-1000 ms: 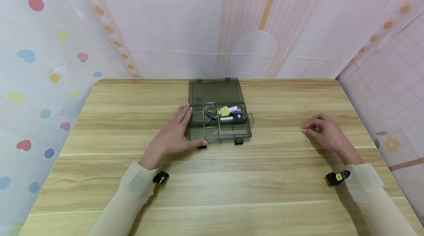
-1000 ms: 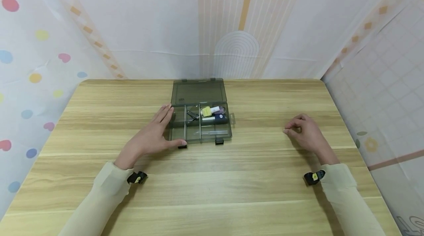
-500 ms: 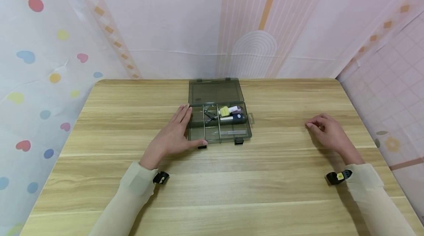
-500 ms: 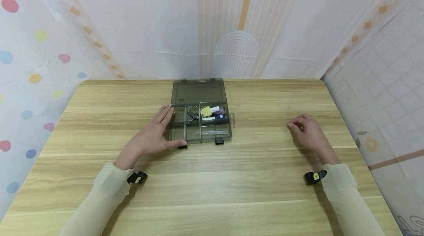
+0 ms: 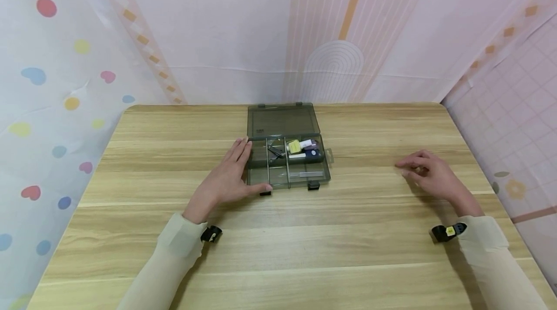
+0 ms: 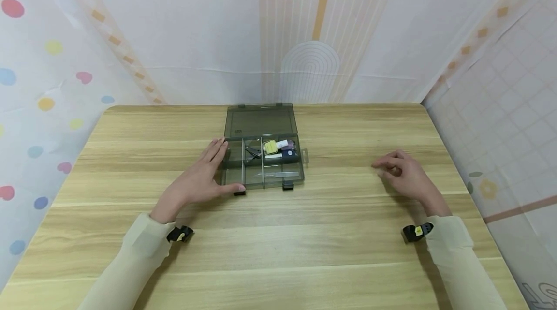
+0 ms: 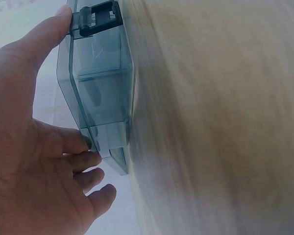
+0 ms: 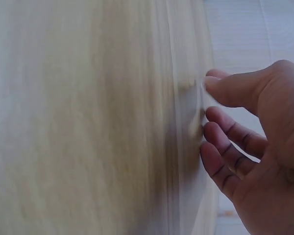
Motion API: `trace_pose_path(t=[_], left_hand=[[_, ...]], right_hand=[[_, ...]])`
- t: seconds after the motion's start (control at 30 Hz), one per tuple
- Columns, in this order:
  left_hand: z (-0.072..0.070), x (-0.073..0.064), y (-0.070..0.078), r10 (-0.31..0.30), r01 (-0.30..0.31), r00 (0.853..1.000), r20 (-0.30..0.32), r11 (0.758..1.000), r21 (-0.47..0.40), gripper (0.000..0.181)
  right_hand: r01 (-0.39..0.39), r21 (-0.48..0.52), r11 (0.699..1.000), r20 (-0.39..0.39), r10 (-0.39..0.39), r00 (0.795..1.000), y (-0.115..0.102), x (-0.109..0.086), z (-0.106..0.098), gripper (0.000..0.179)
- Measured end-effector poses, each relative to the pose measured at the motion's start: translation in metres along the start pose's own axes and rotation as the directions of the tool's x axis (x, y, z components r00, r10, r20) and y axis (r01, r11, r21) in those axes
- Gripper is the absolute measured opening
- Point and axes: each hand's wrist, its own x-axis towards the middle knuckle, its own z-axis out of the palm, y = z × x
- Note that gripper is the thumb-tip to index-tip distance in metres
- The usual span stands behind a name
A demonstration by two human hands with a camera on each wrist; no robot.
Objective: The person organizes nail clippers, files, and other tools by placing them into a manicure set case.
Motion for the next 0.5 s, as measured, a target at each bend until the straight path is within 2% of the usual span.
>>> trace_pose_path(t=[0.1,0.33,0.5], left_hand=[[-0.0006,-0.0009,0.0004,-0.005,0.005,1.000,0.002,1.000,-0.002,0.131],[-0.0001,-0.0002,0.0000,-0.009,0.009,1.000,0.009,1.000,-0.004,0.129],[0.0000,0.0000,-0.0004,-0.009,0.009,1.000,0.009,1.000,-0.005,0.129]], right_hand=[[0.007,0.003,1.000,0.005,-0.007,1.000,-0.0003,0.0005,0.0005,0.019],[-0.075,-0.006,0.997,0.003,0.075,0.997,-0.0024,0.0016,0.0034,0.009],[-0.048,-0.024,0.999,-0.020,0.048,0.999,-0.0080,0.0046,0.0047,0.009]])
